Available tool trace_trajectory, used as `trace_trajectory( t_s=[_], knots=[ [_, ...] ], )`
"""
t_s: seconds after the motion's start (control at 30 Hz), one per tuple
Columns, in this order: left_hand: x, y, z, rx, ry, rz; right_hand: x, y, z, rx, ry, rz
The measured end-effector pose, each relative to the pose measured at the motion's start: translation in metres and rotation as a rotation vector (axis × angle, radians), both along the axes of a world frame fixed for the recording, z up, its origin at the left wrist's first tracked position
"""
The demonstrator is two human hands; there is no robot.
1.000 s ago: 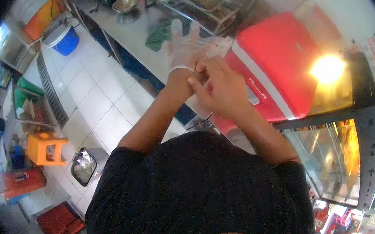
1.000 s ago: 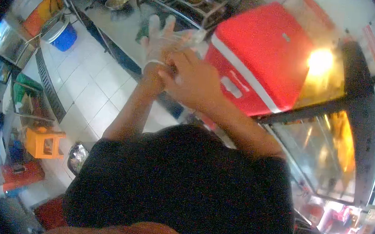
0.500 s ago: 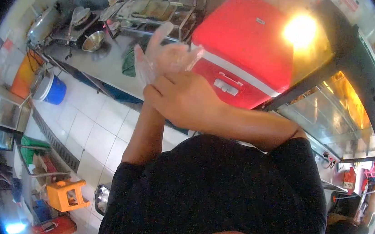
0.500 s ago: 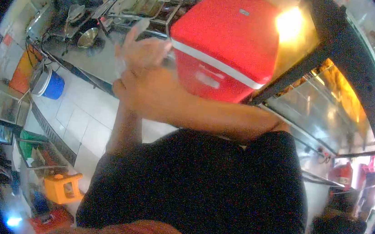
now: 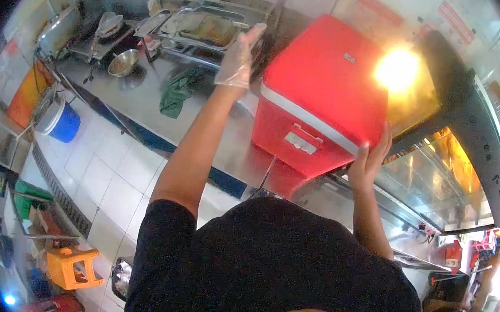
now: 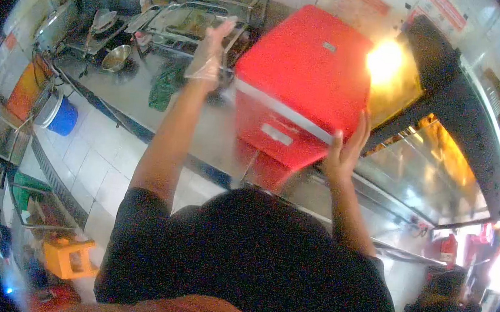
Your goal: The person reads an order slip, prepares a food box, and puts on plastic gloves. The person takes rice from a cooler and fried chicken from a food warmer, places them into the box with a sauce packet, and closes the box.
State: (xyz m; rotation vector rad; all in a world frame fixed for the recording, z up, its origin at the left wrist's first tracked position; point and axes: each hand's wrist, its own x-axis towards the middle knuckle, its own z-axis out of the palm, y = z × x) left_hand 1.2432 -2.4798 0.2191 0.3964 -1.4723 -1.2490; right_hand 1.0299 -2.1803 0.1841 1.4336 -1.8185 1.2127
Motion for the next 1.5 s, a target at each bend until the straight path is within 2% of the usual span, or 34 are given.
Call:
trace_trajectory(
  t_s=[0.1,0.13,0.2,0.33,0.37,0.4,0.47,0.53,0.6,0.67,0.73,0.83,0.87,0.93,1.07,1.23,1.3,1.37,1.5],
  knots=[
    [-0.045,-0.008,-0.025,-0.135,0.022,-0.014,-0.004,-0.014,-0.006,-0.170,-0.349,0.120],
    [-0.052,-0.003,-0.029,-0.026,0.047,-0.163,-0.002,-0.017,-0.003,-0.235,-0.407,0.153],
    [-0.047,0.017,-0.009,0.028,0.084,-0.164,0.001,-0.024,0.009,-0.371,-0.525,0.226],
    [-0.050,0.007,-0.027,0.342,0.347,-0.433,-0.014,-0.039,0.059,-0.382,0.140,0.049],
    [-0.052,0.003,-0.030,0.404,0.402,-0.490,-0.010,-0.046,0.095,-0.344,0.287,-0.061],
    [-0.059,-0.011,-0.030,0.548,0.391,-0.396,-0.006,-0.052,0.131,-0.318,0.435,-0.173],
    [-0.046,-0.025,-0.047,0.059,0.223,-0.051,0.018,-0.081,0.207,-0.261,0.075,0.384],
    [-0.025,0.009,-0.004,-0.381,-0.033,0.152,0.050,-0.109,0.247,-0.338,-0.396,1.071],
    [-0.009,0.032,0.028,-0.784,-0.113,0.415,0.052,-0.132,0.248,-0.411,-0.427,1.050],
    [-0.009,0.023,0.026,-0.854,-0.046,0.529,-0.007,-0.188,0.223,-0.345,-0.457,0.964],
    [-0.018,0.002,0.012,-0.602,0.087,0.489,-0.053,-0.231,0.180,-0.172,-0.492,0.784],
    [-0.012,-0.015,-0.001,-0.463,0.117,0.491,-0.114,-0.276,0.094,0.246,-0.453,0.474],
    [-0.009,-0.009,0.004,-0.579,0.038,0.568,-0.133,-0.286,0.062,0.415,-0.396,0.378],
    [-0.010,-0.001,0.007,-0.562,-0.048,0.597,-0.168,-0.300,0.004,0.763,-0.233,0.239],
    [-0.016,0.003,0.004,-0.615,-0.091,0.630,-0.210,-0.313,-0.091,1.254,0.102,0.175],
    [-0.015,-0.007,-0.002,-0.539,0.003,0.644,-0.241,-0.344,-0.188,1.245,0.436,0.264],
    [-0.017,-0.009,-0.006,-0.514,0.014,0.643,-0.236,-0.351,-0.191,1.438,0.267,0.242],
    [-0.020,-0.010,-0.005,-0.530,0.001,0.654,-0.227,-0.345,-0.184,1.474,0.207,0.200],
    [-0.019,-0.007,0.002,-0.568,-0.006,0.645,-0.191,-0.316,-0.135,1.461,0.094,0.128]
  ],
)
